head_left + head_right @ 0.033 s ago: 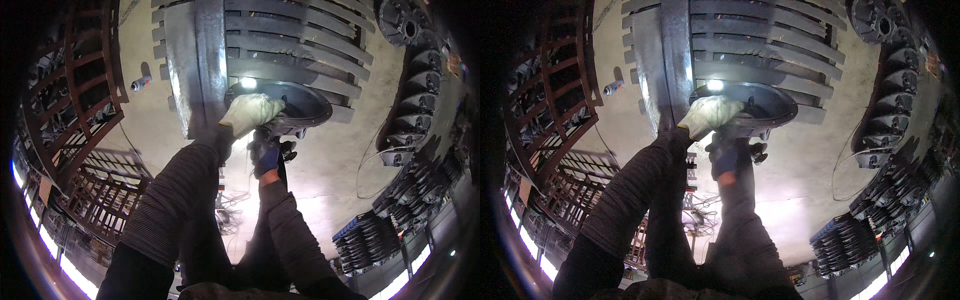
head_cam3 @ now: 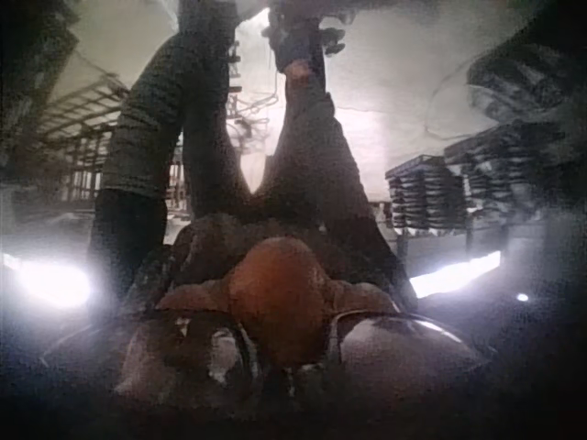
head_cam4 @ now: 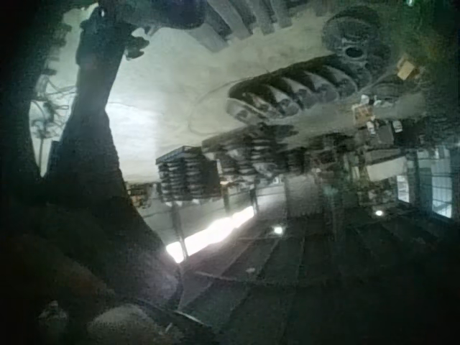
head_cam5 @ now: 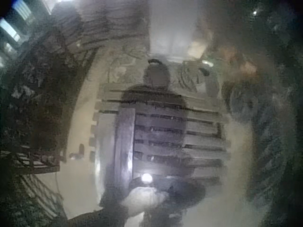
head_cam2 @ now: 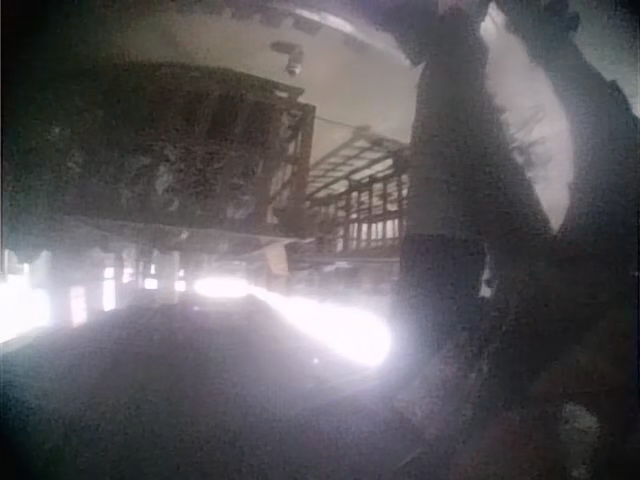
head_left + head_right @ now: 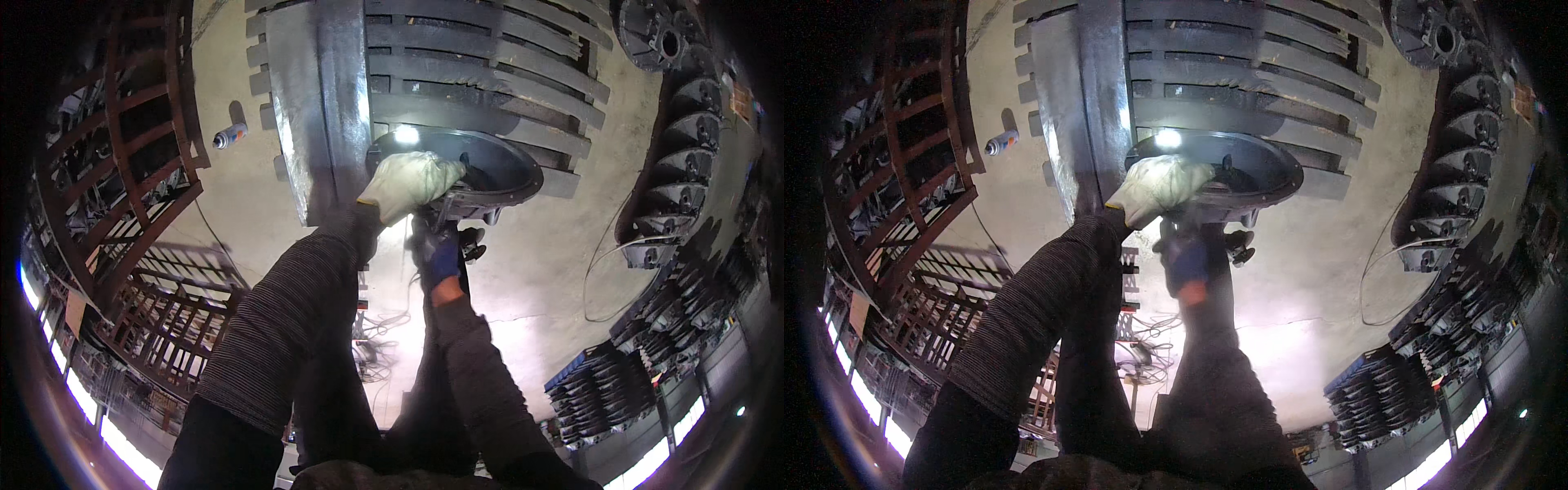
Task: The person picks up a metal housing from a rack, places it on a wooden pallet, and uses an angle grinder to smooth its edges. After flipping the part, they continue grinding and then use a wire brush tool to clean the surface before returning the part to the rack.
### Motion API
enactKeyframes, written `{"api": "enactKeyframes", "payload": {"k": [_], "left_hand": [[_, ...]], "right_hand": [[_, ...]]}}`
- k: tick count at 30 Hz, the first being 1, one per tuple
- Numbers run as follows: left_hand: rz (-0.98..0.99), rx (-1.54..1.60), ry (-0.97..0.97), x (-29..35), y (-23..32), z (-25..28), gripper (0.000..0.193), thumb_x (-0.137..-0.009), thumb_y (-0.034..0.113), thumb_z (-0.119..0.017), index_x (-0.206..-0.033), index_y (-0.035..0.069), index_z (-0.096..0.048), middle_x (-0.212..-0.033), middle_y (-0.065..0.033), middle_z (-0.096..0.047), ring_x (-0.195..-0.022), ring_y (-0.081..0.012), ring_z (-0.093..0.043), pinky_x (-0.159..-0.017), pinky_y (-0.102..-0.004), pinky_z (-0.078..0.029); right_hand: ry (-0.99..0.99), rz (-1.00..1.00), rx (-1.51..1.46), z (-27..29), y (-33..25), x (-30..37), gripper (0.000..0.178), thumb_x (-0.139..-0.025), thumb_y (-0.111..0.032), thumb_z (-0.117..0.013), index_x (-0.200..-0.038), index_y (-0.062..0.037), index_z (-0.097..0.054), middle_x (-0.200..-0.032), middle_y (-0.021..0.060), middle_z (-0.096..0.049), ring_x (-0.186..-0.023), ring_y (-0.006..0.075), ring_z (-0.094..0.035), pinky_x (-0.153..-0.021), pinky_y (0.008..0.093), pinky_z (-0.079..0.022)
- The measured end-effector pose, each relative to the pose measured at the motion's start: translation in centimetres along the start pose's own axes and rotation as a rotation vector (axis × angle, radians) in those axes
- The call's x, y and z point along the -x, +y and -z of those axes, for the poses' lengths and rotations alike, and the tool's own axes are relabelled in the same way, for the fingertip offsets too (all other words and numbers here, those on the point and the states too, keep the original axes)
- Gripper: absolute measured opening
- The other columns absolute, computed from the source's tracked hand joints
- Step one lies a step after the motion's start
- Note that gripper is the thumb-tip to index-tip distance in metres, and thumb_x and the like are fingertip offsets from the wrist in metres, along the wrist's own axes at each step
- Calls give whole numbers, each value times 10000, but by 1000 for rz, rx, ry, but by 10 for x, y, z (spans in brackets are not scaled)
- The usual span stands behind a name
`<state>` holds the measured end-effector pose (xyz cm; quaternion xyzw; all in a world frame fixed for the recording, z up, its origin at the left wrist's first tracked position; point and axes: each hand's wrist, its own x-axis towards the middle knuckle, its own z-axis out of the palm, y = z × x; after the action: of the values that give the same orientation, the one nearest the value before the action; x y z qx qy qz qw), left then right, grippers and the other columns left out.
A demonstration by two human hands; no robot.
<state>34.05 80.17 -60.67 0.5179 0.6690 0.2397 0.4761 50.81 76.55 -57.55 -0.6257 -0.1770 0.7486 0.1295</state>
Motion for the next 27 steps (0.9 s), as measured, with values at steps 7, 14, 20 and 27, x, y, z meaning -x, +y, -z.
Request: {"api": "enactKeyframes", "payload": {"k": [7,14,20,27], "left_hand": [[-101,-294,-27,3,13,5,232,-1009,264,-554,-1099,166,-744,-894,-113,-734,-876,-310,-730,-751,-424,-573],[9,244,65,-4,-9,2,337,-1097,254,-494,-1235,40,-714,-1110,-177,-750,-1041,-313,-712,-915,-383,-548],[-193,110,44,-21,-19,10,366,-1087,238,-509,-1327,14,-668,-1266,-155,-725,-1132,-288,-699,-1009,-376,-540],[146,452,-376,-10,-53,45,806,-955,639,-647,-1558,120,-515,-1428,-143,-665,-1365,-262,-597,-1122,-403,-502]], "right_hand": [[-588,230,1641,54,-76,50,285,-962,-279,-683,-1214,-148,-710,-980,195,-747,-872,359,-742,-749,496,-574],[-369,105,725,14,-82,63,291,-991,-163,-679,-1278,-116,-672,-843,44,-662,-670,142,-603,-615,302,-492],[173,55,91,-24,-52,128,255,-1088,-190,-570,-1309,-80,-632,-747,-18,-580,-531,62,-500,-465,249,-388],[-112,332,425,47,30,113,288,-1057,-200,-636,-1287,-33,-685,-973,54,-735,-672,120,-653,-604,292,-526]]}}
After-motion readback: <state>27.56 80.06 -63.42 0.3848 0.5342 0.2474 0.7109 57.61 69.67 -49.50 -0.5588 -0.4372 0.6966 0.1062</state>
